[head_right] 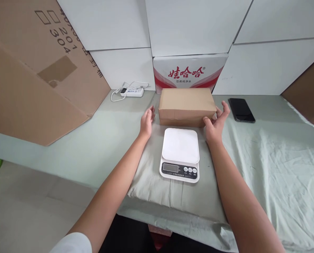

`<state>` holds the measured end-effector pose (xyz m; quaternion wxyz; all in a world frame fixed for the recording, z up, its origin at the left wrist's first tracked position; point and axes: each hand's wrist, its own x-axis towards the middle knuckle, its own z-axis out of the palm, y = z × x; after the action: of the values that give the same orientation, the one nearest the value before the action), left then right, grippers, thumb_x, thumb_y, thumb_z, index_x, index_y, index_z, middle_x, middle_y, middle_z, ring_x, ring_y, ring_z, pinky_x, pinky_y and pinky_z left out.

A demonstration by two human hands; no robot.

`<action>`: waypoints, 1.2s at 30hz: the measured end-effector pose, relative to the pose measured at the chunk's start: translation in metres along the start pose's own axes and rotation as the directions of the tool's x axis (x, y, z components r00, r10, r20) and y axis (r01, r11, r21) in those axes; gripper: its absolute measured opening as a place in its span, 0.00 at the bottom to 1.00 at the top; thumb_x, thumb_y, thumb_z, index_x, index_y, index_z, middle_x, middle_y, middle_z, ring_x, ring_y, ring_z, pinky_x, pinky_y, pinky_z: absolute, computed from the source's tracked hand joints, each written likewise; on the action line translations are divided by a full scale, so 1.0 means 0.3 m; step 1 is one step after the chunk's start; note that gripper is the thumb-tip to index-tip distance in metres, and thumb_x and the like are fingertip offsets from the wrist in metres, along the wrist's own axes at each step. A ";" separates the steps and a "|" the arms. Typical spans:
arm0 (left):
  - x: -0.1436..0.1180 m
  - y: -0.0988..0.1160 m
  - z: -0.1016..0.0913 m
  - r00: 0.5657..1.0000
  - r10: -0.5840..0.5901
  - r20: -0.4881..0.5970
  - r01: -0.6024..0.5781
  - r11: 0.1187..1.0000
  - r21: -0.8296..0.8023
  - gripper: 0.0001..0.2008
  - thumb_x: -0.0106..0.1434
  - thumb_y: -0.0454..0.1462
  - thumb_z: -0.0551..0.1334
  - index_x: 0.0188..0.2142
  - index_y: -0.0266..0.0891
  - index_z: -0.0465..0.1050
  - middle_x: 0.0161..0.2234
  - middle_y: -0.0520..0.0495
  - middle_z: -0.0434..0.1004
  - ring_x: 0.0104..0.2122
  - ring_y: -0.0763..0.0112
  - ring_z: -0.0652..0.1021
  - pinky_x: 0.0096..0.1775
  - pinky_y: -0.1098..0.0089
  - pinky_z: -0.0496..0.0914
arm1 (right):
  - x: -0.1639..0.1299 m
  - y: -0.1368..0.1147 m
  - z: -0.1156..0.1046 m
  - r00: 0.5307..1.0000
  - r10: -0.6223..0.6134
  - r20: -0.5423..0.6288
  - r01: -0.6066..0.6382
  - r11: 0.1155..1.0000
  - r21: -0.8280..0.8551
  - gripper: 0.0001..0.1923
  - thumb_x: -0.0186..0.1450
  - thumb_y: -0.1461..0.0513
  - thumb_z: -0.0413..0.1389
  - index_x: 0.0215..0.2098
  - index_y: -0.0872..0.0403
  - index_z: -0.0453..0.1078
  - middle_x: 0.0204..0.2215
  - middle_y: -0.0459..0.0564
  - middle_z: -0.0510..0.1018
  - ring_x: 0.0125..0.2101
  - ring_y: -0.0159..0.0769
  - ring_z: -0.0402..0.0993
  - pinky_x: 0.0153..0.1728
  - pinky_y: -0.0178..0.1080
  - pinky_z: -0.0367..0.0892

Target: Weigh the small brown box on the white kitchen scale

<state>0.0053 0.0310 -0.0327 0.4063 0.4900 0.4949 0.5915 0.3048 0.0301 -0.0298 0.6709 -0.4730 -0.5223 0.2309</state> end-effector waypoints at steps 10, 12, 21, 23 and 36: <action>-0.016 0.047 0.003 0.996 -0.078 -0.049 0.068 0.983 -0.169 0.40 0.78 0.62 0.54 0.73 0.35 0.72 0.78 0.33 0.69 0.79 0.53 0.69 0.75 0.61 0.67 | -0.008 -0.016 0.001 0.999 0.050 -0.002 -0.049 0.999 0.013 0.48 0.53 0.56 0.66 0.70 0.39 0.59 0.54 0.51 0.77 0.53 0.51 0.80 0.61 0.58 0.77; -0.020 0.048 0.005 0.997 -0.069 -0.035 0.062 0.984 -0.165 0.38 0.79 0.60 0.54 0.73 0.36 0.72 0.78 0.35 0.69 0.79 0.54 0.69 0.75 0.62 0.68 | -0.009 -0.020 0.002 0.999 0.052 0.005 -0.052 0.998 0.017 0.47 0.53 0.57 0.66 0.70 0.39 0.60 0.54 0.51 0.78 0.53 0.51 0.80 0.61 0.58 0.77; -0.035 0.062 0.011 0.994 -0.100 0.040 0.105 0.983 -0.148 0.31 0.82 0.51 0.51 0.73 0.37 0.72 0.77 0.38 0.71 0.77 0.58 0.72 0.76 0.59 0.68 | -0.007 -0.027 0.009 0.999 0.043 0.019 -0.042 0.999 -0.017 0.46 0.54 0.49 0.70 0.68 0.42 0.63 0.54 0.53 0.78 0.59 0.58 0.78 0.61 0.60 0.78; -0.035 0.064 0.010 0.994 -0.104 0.044 0.109 0.985 -0.136 0.31 0.82 0.51 0.49 0.73 0.39 0.73 0.77 0.40 0.72 0.77 0.59 0.72 0.76 0.59 0.68 | -0.007 -0.025 0.009 0.999 0.049 0.021 -0.048 0.999 -0.014 0.46 0.54 0.49 0.70 0.69 0.42 0.62 0.55 0.53 0.78 0.60 0.58 0.78 0.62 0.61 0.78; -0.055 0.076 0.015 0.988 -0.061 0.141 0.064 0.998 -0.020 0.37 0.79 0.62 0.49 0.70 0.43 0.76 0.73 0.42 0.78 0.79 0.49 0.70 0.76 0.52 0.67 | -0.006 -0.010 0.006 0.997 0.012 0.081 -0.008 0.999 -0.047 0.47 0.57 0.47 0.69 0.72 0.41 0.62 0.63 0.54 0.78 0.69 0.63 0.74 0.69 0.65 0.76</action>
<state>0.0130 0.0117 -0.0132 0.4642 0.5096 0.4731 0.5487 0.3019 0.0280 -0.0279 0.6366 -0.4816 -0.5520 0.2411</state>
